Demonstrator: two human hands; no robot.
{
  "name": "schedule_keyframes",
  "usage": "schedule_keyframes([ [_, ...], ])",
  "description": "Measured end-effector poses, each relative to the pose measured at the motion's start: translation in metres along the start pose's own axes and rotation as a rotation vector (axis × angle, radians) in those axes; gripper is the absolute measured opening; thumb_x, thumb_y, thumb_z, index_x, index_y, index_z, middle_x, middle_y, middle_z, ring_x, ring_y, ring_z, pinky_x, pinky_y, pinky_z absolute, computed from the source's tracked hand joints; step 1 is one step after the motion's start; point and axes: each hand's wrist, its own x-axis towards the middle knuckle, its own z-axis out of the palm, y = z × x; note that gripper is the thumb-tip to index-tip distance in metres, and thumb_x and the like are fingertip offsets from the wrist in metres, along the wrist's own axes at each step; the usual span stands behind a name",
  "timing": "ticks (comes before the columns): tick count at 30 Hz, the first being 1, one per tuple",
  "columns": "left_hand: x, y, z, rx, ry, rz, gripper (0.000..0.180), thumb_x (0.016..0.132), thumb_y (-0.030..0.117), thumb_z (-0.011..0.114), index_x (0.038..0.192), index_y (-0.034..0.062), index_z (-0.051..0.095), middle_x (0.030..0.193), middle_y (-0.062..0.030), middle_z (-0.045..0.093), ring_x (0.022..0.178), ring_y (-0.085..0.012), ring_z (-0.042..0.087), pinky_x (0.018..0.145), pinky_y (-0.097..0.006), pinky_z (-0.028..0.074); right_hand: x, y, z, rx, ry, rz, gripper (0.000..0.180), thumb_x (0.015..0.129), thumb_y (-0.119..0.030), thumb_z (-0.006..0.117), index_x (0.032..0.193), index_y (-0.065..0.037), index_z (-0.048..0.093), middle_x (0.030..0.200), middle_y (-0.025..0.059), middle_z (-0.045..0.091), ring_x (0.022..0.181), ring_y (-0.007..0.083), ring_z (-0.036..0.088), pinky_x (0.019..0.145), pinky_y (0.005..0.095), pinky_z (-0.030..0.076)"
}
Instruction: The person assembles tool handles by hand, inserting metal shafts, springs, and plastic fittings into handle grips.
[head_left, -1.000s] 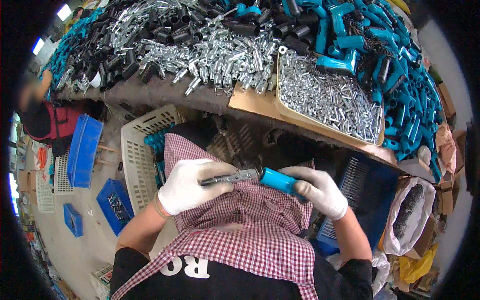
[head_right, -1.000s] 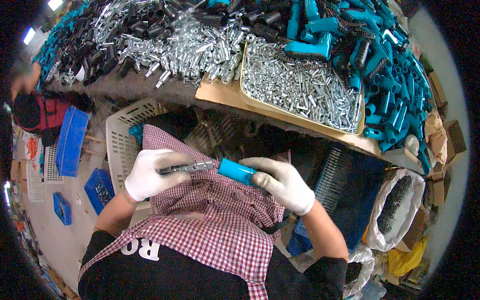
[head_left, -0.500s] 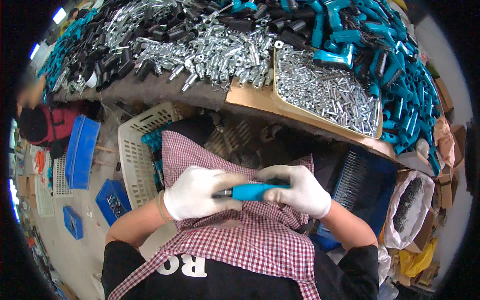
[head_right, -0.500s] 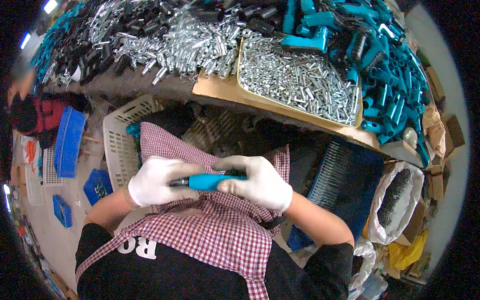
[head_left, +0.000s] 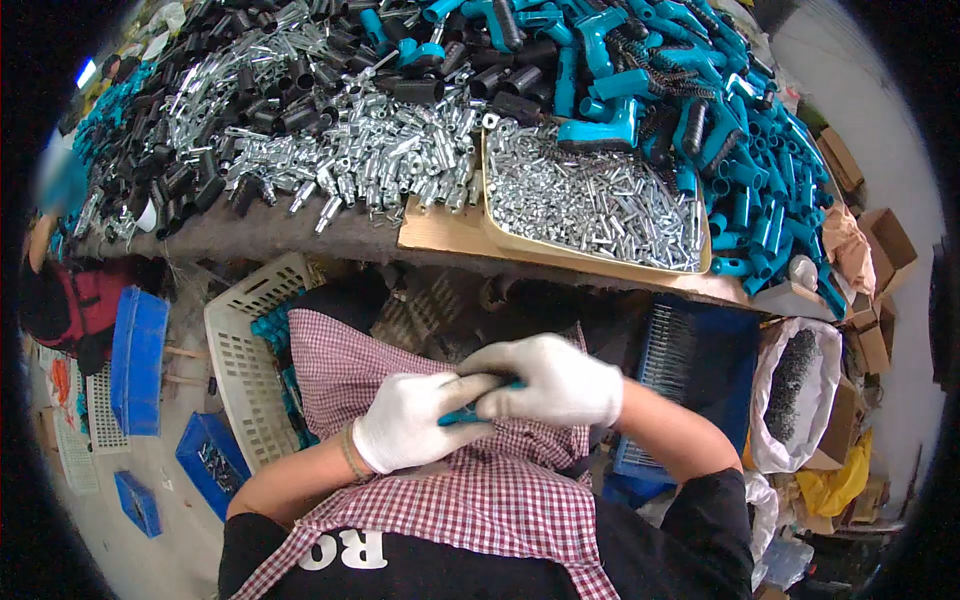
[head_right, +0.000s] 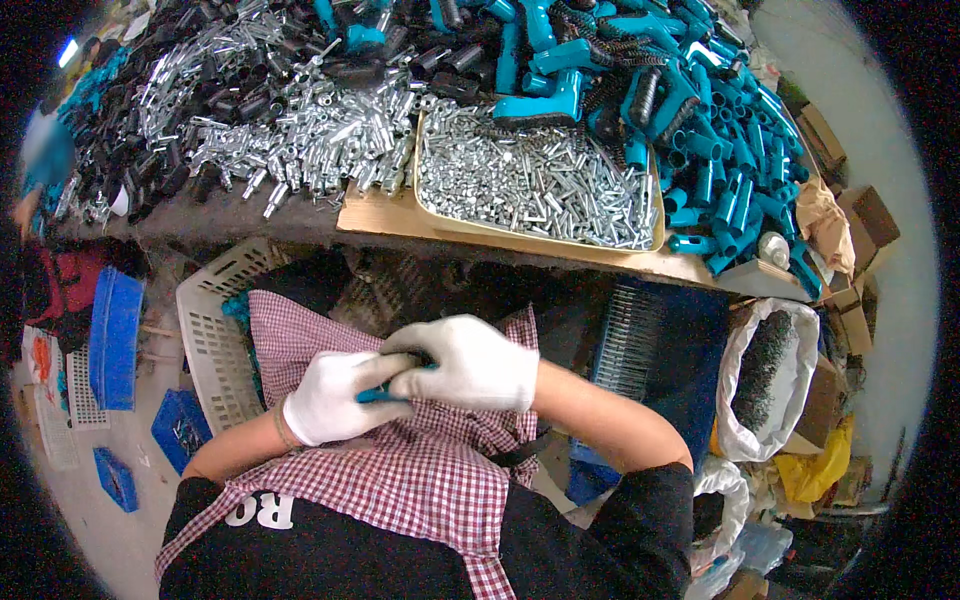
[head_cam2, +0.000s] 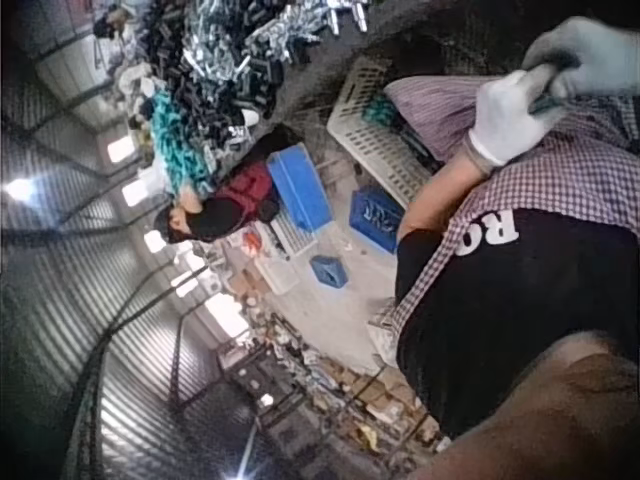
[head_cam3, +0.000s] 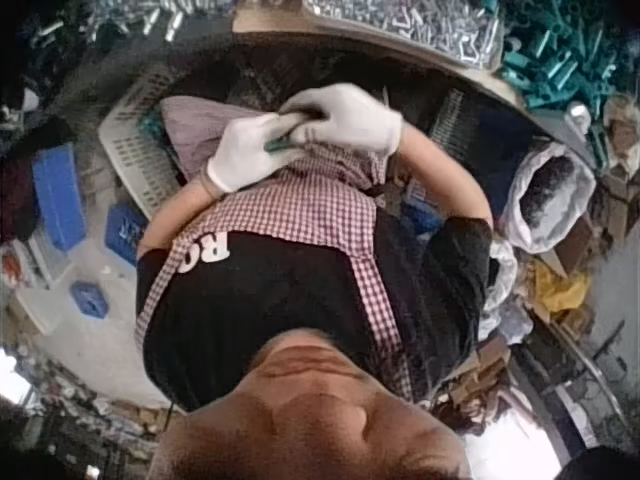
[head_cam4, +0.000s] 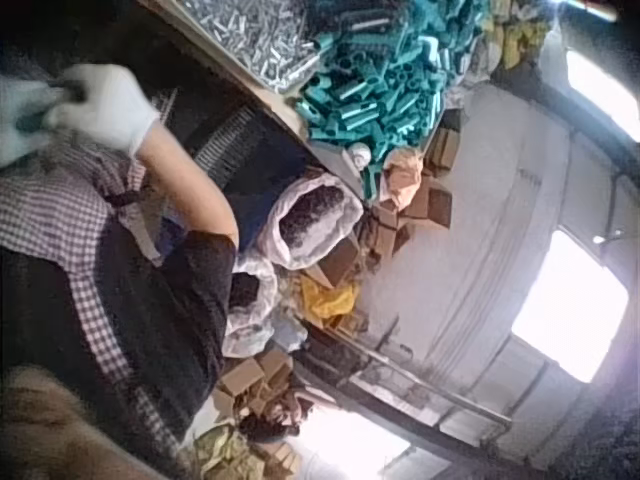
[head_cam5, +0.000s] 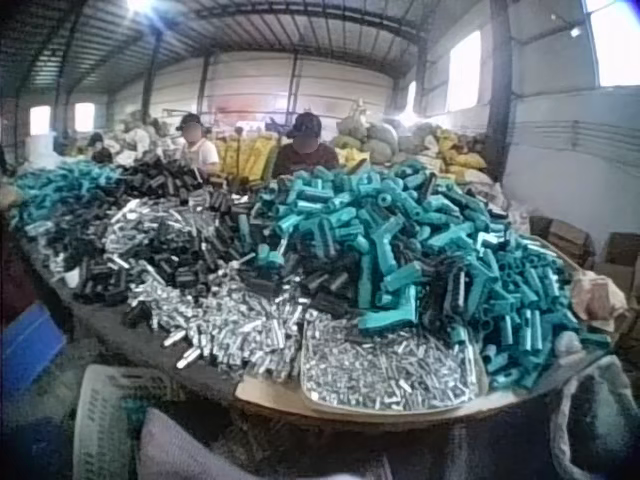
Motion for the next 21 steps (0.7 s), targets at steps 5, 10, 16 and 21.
schedule_keyframes([
  [5,-0.001,-0.002,-0.009,0.046,0.034,-0.092,0.044,0.073,0.029,0.080,0.110,0.0092,0.068,0.081,-0.0127,0.069,0.070,-0.0294,0.069,0.062,-0.037,0.055,-0.012,0.029,-0.088,-0.817,0.795,-0.074,0.011,0.074,-0.004,0.067,0.085,-0.004,0.072,0.088,0.0114,0.065,0.085,0.0315,0.064,0.078,0.0380,0.051],
  [10,-0.004,0.000,-0.005,0.042,0.002,-0.151,0.045,0.073,0.030,0.079,0.112,0.0097,0.068,0.086,-0.0127,0.070,0.073,-0.0299,0.069,0.065,-0.037,0.056,-0.009,0.052,-0.110,-0.887,0.695,0.025,0.011,0.073,-0.011,0.072,0.083,-0.006,0.072,0.084,0.0116,0.060,0.086,0.0317,0.061,0.078,0.0409,0.049],
  [16,-0.005,0.001,-0.006,0.045,0.004,-0.164,0.046,0.073,0.031,0.079,0.112,0.0094,0.067,0.084,-0.0134,0.069,0.072,-0.0309,0.069,0.064,-0.038,0.055,-0.008,0.046,-0.123,-1.077,0.507,-0.053,0.010,0.075,-0.017,0.068,0.080,-0.008,0.067,0.083,0.0097,0.060,0.088,0.0302,0.060,0.079,0.0417,0.049],
  [21,-0.010,-0.001,-0.012,0.100,0.005,-0.218,0.046,0.073,0.029,0.079,0.112,0.0099,0.067,0.081,-0.0132,0.068,0.072,-0.0311,0.068,0.064,-0.037,0.055,-0.013,0.014,-0.082,-0.497,0.668,-0.194,0.010,0.072,0.000,0.067,0.080,-0.005,0.066,0.082,0.0117,0.066,0.076,0.0283,0.067,0.071,0.0357,0.053],
])
